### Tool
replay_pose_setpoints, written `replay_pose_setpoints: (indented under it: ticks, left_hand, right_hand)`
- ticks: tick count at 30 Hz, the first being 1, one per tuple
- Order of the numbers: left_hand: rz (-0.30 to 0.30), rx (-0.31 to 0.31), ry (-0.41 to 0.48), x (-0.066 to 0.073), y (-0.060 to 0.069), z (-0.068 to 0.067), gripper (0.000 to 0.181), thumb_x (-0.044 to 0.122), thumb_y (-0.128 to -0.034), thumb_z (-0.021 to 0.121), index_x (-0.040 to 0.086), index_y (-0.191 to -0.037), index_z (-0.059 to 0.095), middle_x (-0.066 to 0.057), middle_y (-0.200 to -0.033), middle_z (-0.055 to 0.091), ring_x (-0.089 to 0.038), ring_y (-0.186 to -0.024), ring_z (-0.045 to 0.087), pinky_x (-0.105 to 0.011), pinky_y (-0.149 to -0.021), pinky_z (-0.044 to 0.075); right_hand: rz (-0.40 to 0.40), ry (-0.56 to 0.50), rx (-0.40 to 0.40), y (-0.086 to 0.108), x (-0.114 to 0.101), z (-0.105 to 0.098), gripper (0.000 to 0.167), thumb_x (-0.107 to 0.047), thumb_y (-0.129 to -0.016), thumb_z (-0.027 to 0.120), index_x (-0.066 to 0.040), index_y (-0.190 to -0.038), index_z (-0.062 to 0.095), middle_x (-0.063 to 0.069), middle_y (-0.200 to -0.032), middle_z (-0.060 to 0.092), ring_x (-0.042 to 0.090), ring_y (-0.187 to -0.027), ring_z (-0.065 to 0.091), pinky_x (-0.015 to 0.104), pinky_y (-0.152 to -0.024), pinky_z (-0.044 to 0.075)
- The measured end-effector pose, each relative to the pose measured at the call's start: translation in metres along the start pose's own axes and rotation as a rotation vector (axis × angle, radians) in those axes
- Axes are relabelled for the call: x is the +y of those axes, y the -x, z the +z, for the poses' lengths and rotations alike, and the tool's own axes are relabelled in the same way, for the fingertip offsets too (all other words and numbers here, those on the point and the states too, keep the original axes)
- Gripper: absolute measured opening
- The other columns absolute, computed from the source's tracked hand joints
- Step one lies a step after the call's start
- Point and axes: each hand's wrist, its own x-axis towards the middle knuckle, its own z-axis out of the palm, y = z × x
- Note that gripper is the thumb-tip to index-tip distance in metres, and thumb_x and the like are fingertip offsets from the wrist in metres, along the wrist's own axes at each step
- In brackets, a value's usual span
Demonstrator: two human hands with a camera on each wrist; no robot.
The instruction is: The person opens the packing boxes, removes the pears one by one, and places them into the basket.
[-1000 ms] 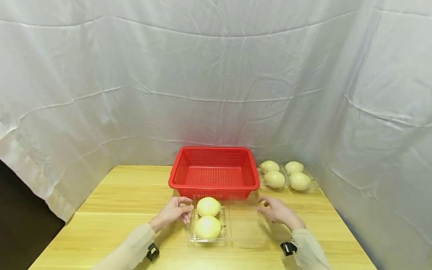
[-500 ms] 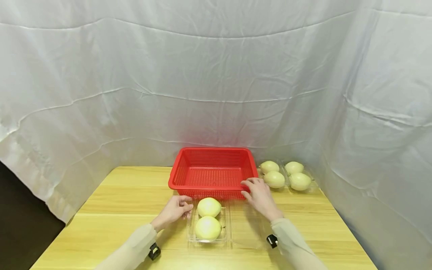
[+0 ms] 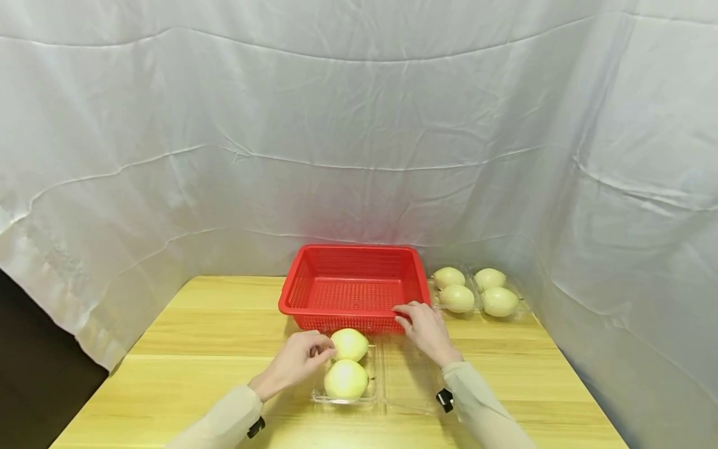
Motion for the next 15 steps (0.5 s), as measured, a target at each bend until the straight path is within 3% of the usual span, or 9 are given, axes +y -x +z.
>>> replay_pose_setpoints:
  ticks: [2, 5, 7, 9, 15]
  left_hand:
    - [0.103, -0.041, -0.067, 0.007, 0.001, -0.001, 0.022, 0.032, -0.0937, 0.065, 0.013, -0.100, 0.074, 0.002, -0.087, 0.069, -0.006, -0.075, 0.061, -0.020, -0.068, 0.051]
    - [0.173, -0.107, -0.175, 0.016, 0.003, 0.000, 0.034, 0.047, -0.0939, 0.060, 0.015, -0.100, 0.072, 0.003, -0.091, 0.068, -0.008, -0.083, 0.062, -0.024, -0.075, 0.052]
    - [0.175, -0.150, -0.234, 0.020, 0.004, 0.002, 0.040, 0.056, -0.0923, 0.057, 0.018, -0.098, 0.070, 0.006, -0.087, 0.066, -0.008, -0.082, 0.060, -0.026, -0.075, 0.051]
    - [0.168, -0.183, -0.290, 0.023, 0.005, 0.003, 0.044, 0.062, -0.0901, 0.056, 0.020, -0.098, 0.069, 0.007, -0.084, 0.064, -0.007, -0.079, 0.058, -0.026, -0.073, 0.050]
    - [0.159, -0.232, -0.365, 0.027, 0.003, 0.006, 0.051, 0.065, -0.0845, 0.061, 0.023, -0.113, 0.067, 0.004, -0.090, 0.070, -0.010, -0.079, 0.061, -0.025, -0.070, 0.048]
  right_hand:
    - [0.016, -0.003, -0.013, -0.001, 0.000, 0.000, 0.021, -0.016, -0.088, 0.072, -0.013, -0.109, 0.074, 0.005, -0.099, 0.072, 0.027, -0.092, 0.067, 0.054, -0.086, 0.048]
    - [0.031, -0.006, -0.025, -0.002, 0.000, 0.001, 0.022, -0.017, -0.089, 0.071, -0.012, -0.109, 0.074, 0.007, -0.101, 0.073, 0.028, -0.096, 0.068, 0.066, -0.102, 0.035]
    - [0.030, -0.008, -0.030, -0.003, 0.000, 0.002, 0.022, -0.017, -0.089, 0.071, -0.011, -0.109, 0.074, 0.008, -0.101, 0.074, 0.028, -0.097, 0.068, 0.070, -0.106, 0.026]
    - [0.024, -0.014, -0.031, -0.004, 0.000, 0.003, 0.022, -0.017, -0.088, 0.072, -0.010, -0.109, 0.074, 0.008, -0.100, 0.074, 0.028, -0.097, 0.069, 0.070, -0.108, 0.025]
    - [0.036, -0.013, -0.055, -0.006, 0.002, 0.001, 0.022, -0.019, -0.088, 0.072, -0.010, -0.107, 0.075, 0.007, -0.102, 0.075, 0.027, -0.095, 0.070, 0.061, -0.100, 0.039]
